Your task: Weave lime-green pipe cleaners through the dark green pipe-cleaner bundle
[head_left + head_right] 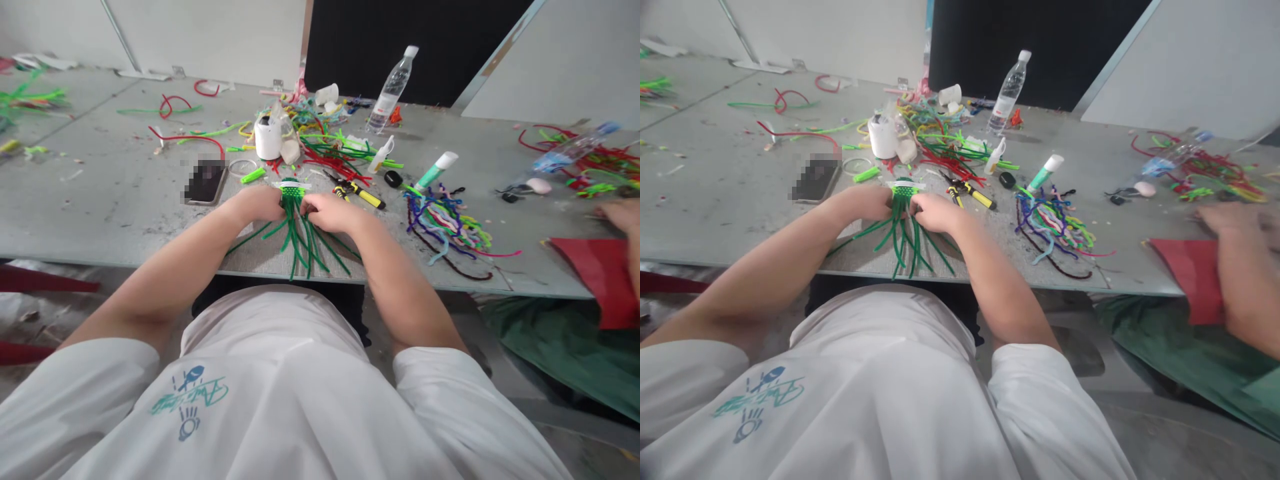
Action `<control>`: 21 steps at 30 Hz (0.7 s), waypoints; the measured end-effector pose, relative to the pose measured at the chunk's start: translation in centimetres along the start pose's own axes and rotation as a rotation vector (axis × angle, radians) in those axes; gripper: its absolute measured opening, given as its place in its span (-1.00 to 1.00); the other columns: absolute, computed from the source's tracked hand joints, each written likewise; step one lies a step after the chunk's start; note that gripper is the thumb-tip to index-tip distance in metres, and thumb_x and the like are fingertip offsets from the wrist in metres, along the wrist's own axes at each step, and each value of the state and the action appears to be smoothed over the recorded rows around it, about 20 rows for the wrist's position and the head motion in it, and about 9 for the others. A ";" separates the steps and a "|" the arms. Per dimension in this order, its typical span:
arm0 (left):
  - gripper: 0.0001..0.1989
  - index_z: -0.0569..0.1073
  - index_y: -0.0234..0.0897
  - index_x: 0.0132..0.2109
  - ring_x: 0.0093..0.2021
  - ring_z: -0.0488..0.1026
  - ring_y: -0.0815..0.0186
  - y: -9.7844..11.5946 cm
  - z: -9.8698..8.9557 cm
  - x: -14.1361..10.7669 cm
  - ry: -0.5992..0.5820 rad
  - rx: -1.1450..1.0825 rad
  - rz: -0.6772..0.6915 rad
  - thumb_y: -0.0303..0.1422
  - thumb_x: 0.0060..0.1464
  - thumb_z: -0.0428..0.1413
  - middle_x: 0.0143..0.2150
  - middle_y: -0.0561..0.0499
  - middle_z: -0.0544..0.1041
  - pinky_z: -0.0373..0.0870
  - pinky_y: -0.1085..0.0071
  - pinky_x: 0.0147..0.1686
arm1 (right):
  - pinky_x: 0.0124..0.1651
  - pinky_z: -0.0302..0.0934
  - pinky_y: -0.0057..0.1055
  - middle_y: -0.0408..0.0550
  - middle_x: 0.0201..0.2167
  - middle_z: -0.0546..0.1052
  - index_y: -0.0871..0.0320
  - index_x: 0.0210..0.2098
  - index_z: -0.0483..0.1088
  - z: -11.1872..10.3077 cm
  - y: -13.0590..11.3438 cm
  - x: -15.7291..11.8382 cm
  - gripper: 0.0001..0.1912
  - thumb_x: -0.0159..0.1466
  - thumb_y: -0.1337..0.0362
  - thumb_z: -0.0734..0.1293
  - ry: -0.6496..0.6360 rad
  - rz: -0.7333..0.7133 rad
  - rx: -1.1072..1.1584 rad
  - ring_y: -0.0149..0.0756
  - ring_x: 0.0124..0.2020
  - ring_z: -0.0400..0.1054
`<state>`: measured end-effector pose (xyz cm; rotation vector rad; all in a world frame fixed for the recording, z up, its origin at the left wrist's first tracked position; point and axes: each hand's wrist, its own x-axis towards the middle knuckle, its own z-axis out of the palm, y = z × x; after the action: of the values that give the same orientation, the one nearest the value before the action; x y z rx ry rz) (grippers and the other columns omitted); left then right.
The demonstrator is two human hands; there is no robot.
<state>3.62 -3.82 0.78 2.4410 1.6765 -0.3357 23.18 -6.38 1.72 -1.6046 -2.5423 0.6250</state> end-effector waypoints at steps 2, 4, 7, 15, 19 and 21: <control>-0.40 0.73 -0.17 0.23 0.14 0.72 -0.10 0.0 0.0 0.0 0.008 -0.003 0.004 0.04 0.24 0.13 0.11 -0.23 0.80 0.56 0.31 0.06 | -0.01 0.33 -0.34 -0.01 -0.13 0.72 0.08 -0.16 0.61 0.2 -0.1 0.1 -0.84 0.37 0.42 0.40 0.009 0.026 -0.010 -0.13 -0.05 0.55; -0.42 0.72 -0.12 0.25 0.17 0.71 -0.10 0.1 0.1 0.0 0.015 -0.009 0.007 0.01 0.23 0.13 0.14 -0.19 0.80 0.56 0.30 0.09 | -0.02 0.34 -0.32 0.00 -0.19 0.71 0.07 -0.24 0.59 0.5 -0.2 0.3 -0.96 0.39 0.29 0.47 0.014 0.059 -0.020 -0.10 -0.07 0.56; -0.42 0.73 -0.11 0.24 0.18 0.71 -0.15 0.1 0.1 0.0 0.020 -0.018 0.004 0.00 0.22 0.16 0.13 -0.21 0.80 0.57 0.26 0.09 | -0.02 0.36 -0.28 0.01 -0.28 0.67 0.04 -0.35 0.54 1.1 -0.5 0.6 -0.82 0.32 0.21 0.58 0.016 0.110 -0.028 -0.06 -0.08 0.58; -0.39 0.71 -0.15 0.27 0.20 0.69 -0.10 -0.5 0.5 0.5 0.024 -0.032 0.007 0.04 0.24 0.15 0.20 -0.22 0.77 0.54 0.29 0.12 | -0.10 0.37 -0.28 -0.02 -0.45 0.57 0.05 -0.43 0.53 1.0 -0.8 0.8 -0.79 0.35 0.21 0.47 0.071 0.194 0.033 -0.05 -0.15 0.59; -0.40 0.72 -0.12 0.24 0.16 0.69 -0.06 -0.7 0.7 0.7 0.021 -0.041 0.008 0.07 0.23 0.16 0.14 -0.19 0.79 0.53 0.33 0.09 | -0.25 0.33 -0.34 -0.12 -0.57 0.48 0.08 -0.44 0.52 0.9 -0.5 0.7 -0.79 0.34 0.25 0.41 0.097 0.232 0.232 -0.20 -0.40 0.48; -0.39 0.74 -0.17 0.21 0.12 0.70 -0.08 -0.7 0.7 0.7 0.017 -0.047 0.008 0.10 0.25 0.14 0.10 -0.23 0.80 0.53 0.31 0.05 | -0.28 0.33 -0.38 -0.18 -0.54 0.51 0.09 -0.33 0.53 1.1 -0.5 0.8 -0.96 0.27 0.35 0.43 0.147 0.233 0.375 -0.26 -0.44 0.45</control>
<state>3.17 -3.09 -0.09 2.4227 1.6618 -0.2731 22.11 -6.17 0.78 -1.7398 -2.0034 0.9039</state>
